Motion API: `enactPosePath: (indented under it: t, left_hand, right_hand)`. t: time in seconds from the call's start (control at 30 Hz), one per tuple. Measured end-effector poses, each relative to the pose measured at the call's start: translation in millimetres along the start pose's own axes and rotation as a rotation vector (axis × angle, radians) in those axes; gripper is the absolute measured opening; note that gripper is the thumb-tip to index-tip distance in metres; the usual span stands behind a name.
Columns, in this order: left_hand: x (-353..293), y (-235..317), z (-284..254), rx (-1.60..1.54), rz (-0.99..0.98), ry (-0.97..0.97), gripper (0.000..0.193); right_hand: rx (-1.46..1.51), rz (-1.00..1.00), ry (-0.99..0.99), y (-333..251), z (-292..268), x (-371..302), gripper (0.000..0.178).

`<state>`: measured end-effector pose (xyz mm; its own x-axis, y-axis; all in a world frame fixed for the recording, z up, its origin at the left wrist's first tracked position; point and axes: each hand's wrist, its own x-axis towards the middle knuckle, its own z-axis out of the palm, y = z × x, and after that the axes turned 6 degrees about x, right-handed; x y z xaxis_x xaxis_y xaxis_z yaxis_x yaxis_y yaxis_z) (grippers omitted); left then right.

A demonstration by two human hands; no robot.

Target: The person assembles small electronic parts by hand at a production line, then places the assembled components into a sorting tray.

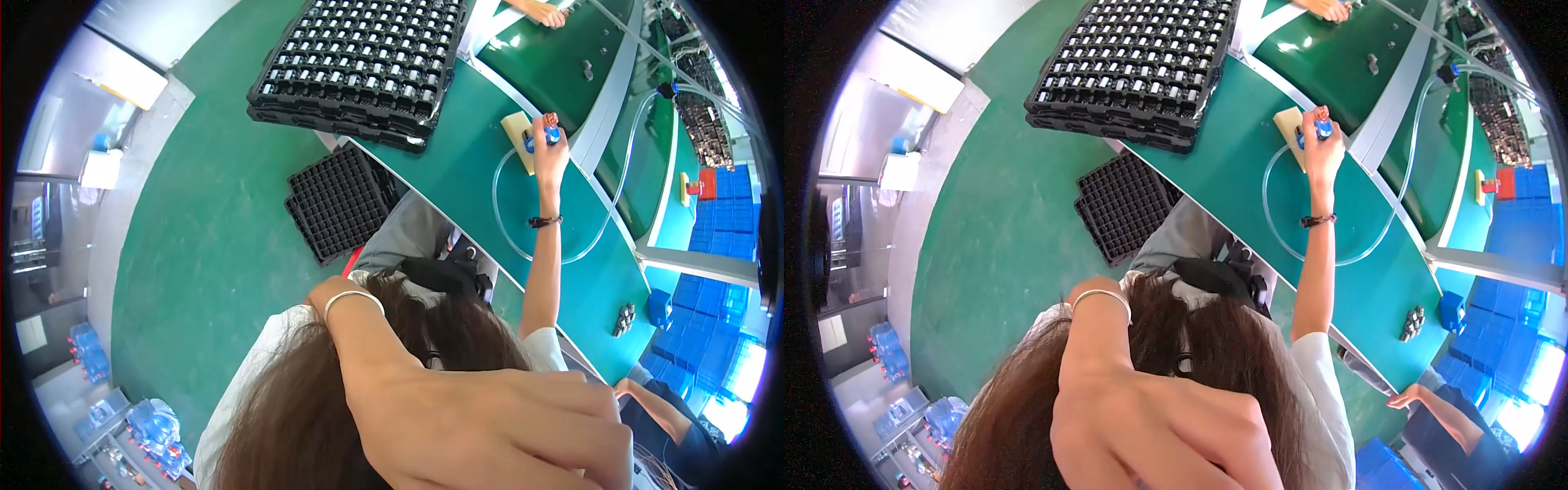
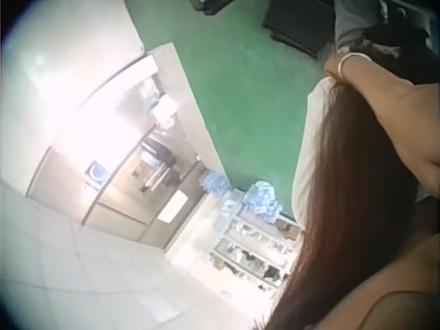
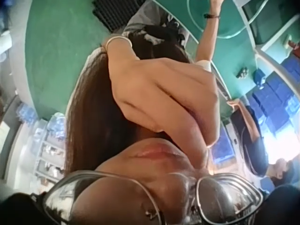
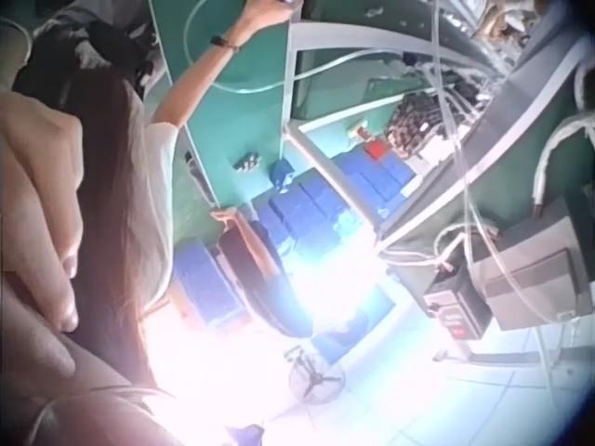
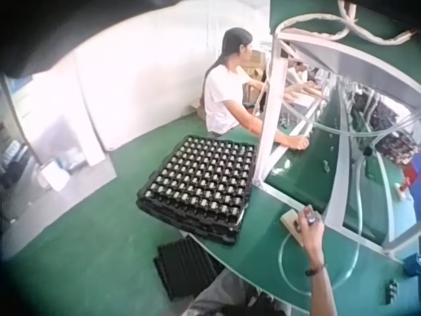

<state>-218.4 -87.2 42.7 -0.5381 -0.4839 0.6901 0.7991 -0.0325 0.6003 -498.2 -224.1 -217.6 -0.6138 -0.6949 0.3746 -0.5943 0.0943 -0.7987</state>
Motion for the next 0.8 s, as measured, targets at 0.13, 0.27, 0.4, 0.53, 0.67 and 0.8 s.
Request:
enactPosePath:
  t: [0.13,0.27,0.4,0.53,0.67,0.8]
  left_hand:
    - [-3,-3,1,-0.175,0.029,-0.052,0.043]
    - [-3,-2,-6,-0.306,-0.014,-0.165,0.038]
    - [4,6,-11,-0.654,-0.286,-0.328,0.042]
    - [5,-61,-65,0.012,-0.376,0.151,0.030]
    - [-35,-199,-177,0.674,-0.374,0.504,0.029]
    - [-44,-236,-182,0.695,-0.453,0.542,0.037]
  right_hand:
    - [0.041,-0.003,-0.024,0,3,-1,0.053]
    - [0.109,0.093,-0.043,-6,-2,-4,0.041]
    - [0.216,0.148,-0.063,-5,-4,-3,0.040]
    - [0.582,0.405,0.226,37,-13,7,0.039]
    - [0.961,0.476,-0.010,12,-20,0,0.034]
    - [1.189,0.478,-0.133,-27,-36,-22,0.034]
